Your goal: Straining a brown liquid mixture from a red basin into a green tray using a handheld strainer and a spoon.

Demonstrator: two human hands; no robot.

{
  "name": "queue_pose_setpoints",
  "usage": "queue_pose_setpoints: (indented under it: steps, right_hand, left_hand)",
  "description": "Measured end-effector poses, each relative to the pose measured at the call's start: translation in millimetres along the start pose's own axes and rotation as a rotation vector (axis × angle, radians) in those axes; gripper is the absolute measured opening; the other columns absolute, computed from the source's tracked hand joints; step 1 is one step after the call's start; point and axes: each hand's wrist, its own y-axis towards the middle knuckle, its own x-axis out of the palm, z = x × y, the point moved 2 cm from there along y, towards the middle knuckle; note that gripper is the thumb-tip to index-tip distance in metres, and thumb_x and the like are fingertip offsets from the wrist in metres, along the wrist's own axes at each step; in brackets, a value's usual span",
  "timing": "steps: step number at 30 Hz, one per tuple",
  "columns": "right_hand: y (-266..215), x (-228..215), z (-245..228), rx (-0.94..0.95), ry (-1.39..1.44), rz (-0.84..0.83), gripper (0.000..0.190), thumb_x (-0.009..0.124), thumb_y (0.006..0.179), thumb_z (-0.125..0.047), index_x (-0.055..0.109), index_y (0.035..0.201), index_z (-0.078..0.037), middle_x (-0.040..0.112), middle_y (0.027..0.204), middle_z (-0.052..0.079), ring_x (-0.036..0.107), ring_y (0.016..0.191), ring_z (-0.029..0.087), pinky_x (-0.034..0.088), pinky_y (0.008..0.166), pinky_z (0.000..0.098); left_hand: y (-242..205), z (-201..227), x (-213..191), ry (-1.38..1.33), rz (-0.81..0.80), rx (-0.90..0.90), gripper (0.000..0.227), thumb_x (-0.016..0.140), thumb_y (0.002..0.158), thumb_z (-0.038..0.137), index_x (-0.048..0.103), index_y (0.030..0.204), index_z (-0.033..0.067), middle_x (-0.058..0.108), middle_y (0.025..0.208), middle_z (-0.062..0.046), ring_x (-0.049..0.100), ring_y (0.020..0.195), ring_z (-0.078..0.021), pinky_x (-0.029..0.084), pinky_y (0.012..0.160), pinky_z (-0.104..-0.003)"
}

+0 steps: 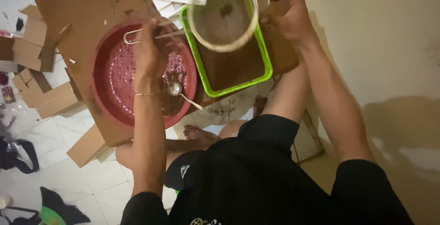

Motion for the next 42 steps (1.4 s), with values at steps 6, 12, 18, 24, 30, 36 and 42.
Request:
queue_pose_setpoints:
  steps: [6, 12, 18, 24, 30, 36, 42]
  right_hand:
    - [9, 7, -33, 0.001, 0.006, -0.039, 0.068, 0.081, 0.093, -0.015, 0.047, 0.152, -0.010, 0.041, 0.150, 0.008, 0.046, 0.140, 0.031, 0.047, 0.116, 0.0481]
    - [-5, -8, -14, -0.014, -0.008, -0.064, 0.072, 0.073, 0.098, -0.044, 0.044, 0.155, -0.011, 0.035, 0.154, 0.007, 0.041, 0.138, 0.030, 0.044, 0.111, 0.0452]
    - [-69, -2, 30, 0.236, 0.005, 0.159, 0.056, 0.045, 0.098, 0.009, 0.048, 0.149, -0.015, 0.047, 0.154, 0.005, 0.050, 0.129, 0.026, 0.049, 0.090, 0.0302]
    - [-224, 40, 34, 0.470, -0.242, 0.493, 0.044, 0.059, 0.105, -0.025, 0.049, 0.141, -0.001, 0.047, 0.139, 0.015, 0.046, 0.129, 0.029, 0.034, 0.114, 0.0421]
    - [-283, 100, 25, 1.009, 0.022, 0.605, 0.055, 0.075, 0.099, -0.043, 0.061, 0.140, -0.009, 0.060, 0.136, 0.017, 0.060, 0.126, 0.033, 0.046, 0.107, 0.0525]
    - [-222, 112, -11, 0.853, -0.055, 0.123, 0.057, 0.070, 0.099, -0.040, 0.061, 0.142, -0.004, 0.065, 0.126, 0.025, 0.061, 0.124, 0.041, 0.044, 0.109, 0.0571]
    - [-169, 199, -45, 0.981, -0.134, -0.589, 0.076, 0.042, 0.108, -0.054, 0.057, 0.138, 0.015, 0.054, 0.142, 0.040, 0.046, 0.139, 0.052, 0.032, 0.118, 0.0610]
  left_hand:
    - [0, 0, 1, -0.053, -0.009, -0.028, 0.023, 0.051, 0.102, 0.021, 0.061, 0.090, 0.0047, 0.067, 0.086, -0.010, 0.062, 0.063, -0.0188, 0.056, 0.057, -0.032]
    - [0, 1, 5, -0.098, -0.151, -0.029, 0.027, 0.052, 0.104, 0.021, 0.067, 0.091, 0.0038, 0.070, 0.086, -0.009, 0.068, 0.065, -0.0171, 0.062, 0.058, -0.025]
    - [-9, -29, 5, 0.044, 0.113, -0.144, 0.037, 0.044, 0.111, 0.014, 0.069, 0.087, -0.0004, 0.074, 0.085, -0.015, 0.068, 0.058, -0.0194, 0.062, 0.054, -0.028]
    - [-11, -97, -35, -0.012, 0.135, -0.204, 0.031, 0.053, 0.099, 0.035, 0.068, 0.094, 0.0087, 0.072, 0.086, -0.007, 0.077, 0.072, -0.0212, 0.066, 0.062, -0.030]
    - [-21, -126, -51, -0.186, 0.229, -0.187, 0.026, 0.056, 0.098, 0.034, 0.066, 0.089, 0.0121, 0.074, 0.079, -0.009, 0.076, 0.062, -0.0263, 0.060, 0.050, -0.033]
    - [-68, -108, -69, -0.169, 0.243, 0.022, 0.035, 0.053, 0.102, 0.033, 0.067, 0.086, 0.0045, 0.071, 0.090, -0.017, 0.075, 0.072, -0.0308, 0.059, 0.056, -0.033]
    - [-180, -100, -189, -0.330, 0.679, 0.118, 0.021, 0.061, 0.098, 0.027, 0.069, 0.090, 0.0085, 0.071, 0.089, -0.016, 0.074, 0.073, -0.0358, 0.065, 0.068, -0.048]
